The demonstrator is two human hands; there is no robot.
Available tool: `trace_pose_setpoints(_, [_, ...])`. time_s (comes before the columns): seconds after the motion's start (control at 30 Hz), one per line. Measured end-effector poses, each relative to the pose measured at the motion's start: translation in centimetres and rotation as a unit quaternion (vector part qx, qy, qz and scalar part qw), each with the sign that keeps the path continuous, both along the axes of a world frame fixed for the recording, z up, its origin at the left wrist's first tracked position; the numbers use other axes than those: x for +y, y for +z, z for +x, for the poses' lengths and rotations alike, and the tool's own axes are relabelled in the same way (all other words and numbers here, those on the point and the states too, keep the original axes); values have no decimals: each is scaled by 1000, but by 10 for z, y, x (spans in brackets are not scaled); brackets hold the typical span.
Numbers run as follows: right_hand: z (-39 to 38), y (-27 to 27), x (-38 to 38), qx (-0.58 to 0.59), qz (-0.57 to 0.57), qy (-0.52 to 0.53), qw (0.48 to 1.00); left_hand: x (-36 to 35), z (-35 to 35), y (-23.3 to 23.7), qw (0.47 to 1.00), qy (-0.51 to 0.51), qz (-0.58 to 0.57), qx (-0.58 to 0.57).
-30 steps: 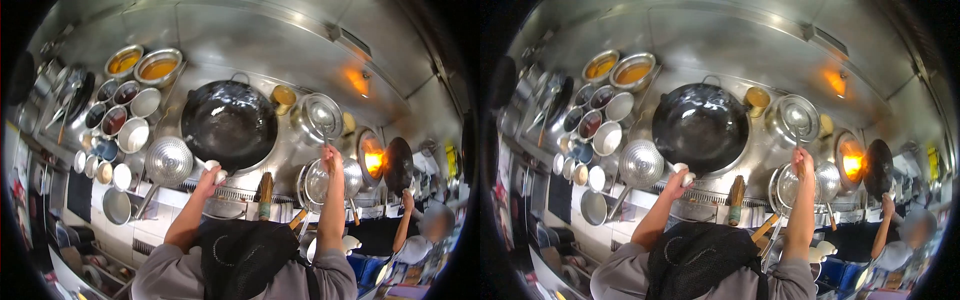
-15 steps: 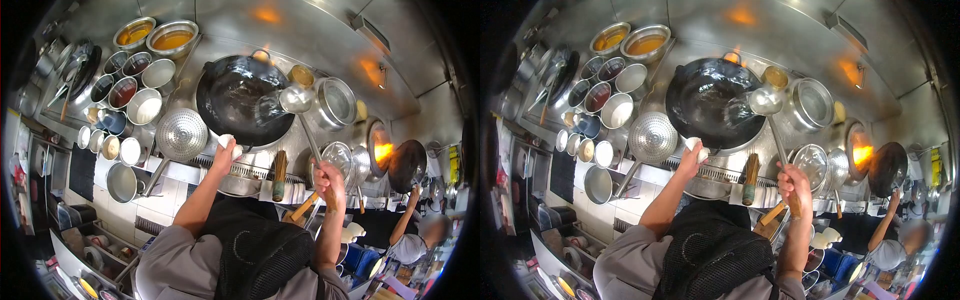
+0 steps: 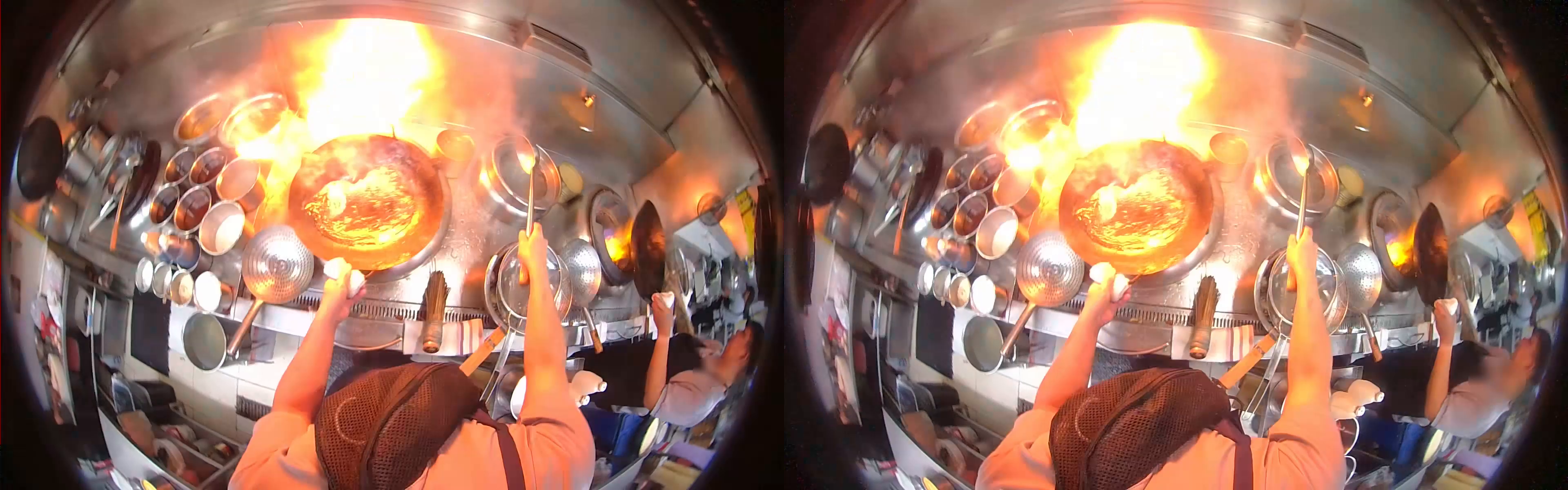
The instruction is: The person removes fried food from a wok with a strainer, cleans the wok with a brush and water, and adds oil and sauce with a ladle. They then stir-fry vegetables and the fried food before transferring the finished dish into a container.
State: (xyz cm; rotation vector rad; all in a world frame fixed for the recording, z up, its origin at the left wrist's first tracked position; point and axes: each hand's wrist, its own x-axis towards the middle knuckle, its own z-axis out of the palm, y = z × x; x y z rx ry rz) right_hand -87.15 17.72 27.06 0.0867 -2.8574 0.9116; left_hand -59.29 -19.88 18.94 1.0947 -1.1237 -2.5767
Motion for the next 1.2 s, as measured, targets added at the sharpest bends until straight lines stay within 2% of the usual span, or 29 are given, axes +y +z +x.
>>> trace_pose_setpoints(0.13, [-78,-24,20,-21,86,-77,993,-3,3,2,999,-36,-10,8])
trace_pose_setpoints(0.2, [-116,-38,27,-131,34,-59,989,4,5,13,998,-1,-43,36])
trace_pose_setpoints(0.23, [-125,-33,26,-180,-72,-23,981,-3,4,1,996,-20,-26,80])
trace_pose_setpoints(0.27, [-134,-25,31,-272,-125,17,954,-7,5,-11,998,-4,-21,57])
trace_pose_setpoints(0.3, [-134,-31,38,-333,-323,45,885,-8,6,-9,999,7,-20,41])
trace_pose_setpoints(0.33, [-133,-37,45,-378,-504,70,774,-7,6,-7,999,19,-16,25])
trace_pose_setpoints(0.37, [-131,-44,50,-383,-501,70,773,-7,4,-7,999,23,-14,21])
trace_pose_setpoints(0.5, [-62,20,36,-412,-658,-3,631,-21,2,-18,998,-8,45,36])
trace_pose_setpoints(0.53, [-55,18,45,-415,-678,63,604,-21,0,-13,998,-9,57,34])
trace_pose_setpoints(0.6, [-18,55,37,-425,-676,39,601,-23,-5,-10,997,-2,80,19])
trace_pose_setpoints(0.67, [14,79,30,-435,-676,56,592,-21,-7,-12,997,2,65,32])
trace_pose_setpoints(0.7, [30,92,24,-441,-671,57,594,-20,-7,-13,998,6,56,33])
trace_pose_setpoints(0.77, [66,112,7,-430,-628,84,644,-15,-5,-9,998,16,52,34])
trace_pose_setpoints(0.8, [81,117,-3,-431,-625,83,646,-15,-4,-10,999,-8,31,37])
trace_pose_setpoints(0.87, [107,126,-21,-426,-633,79,641,-15,-5,-5,996,-4,65,55])
trace_pose_setpoints(0.93, [124,127,-38,-429,-612,70,661,-15,-5,-7,996,-10,73,59])
trace_pose_setpoints(1.03, [150,109,-71,-350,-524,54,775,-16,-5,-12,995,-32,49,75])
trace_pose_setpoints(1.07, [154,91,-74,-348,-522,54,777,-16,-5,-13,995,-32,53,78])
trace_pose_setpoints(1.13, [160,51,-80,-258,-392,75,880,-15,-4,-2,997,-34,52,52])
trace_pose_setpoints(1.17, [164,35,-83,-258,-390,72,881,-15,-3,-1,996,-39,55,55])
trace_pose_setpoints(1.2, [169,21,-86,-200,-252,53,945,-16,-1,1,996,-42,57,54])
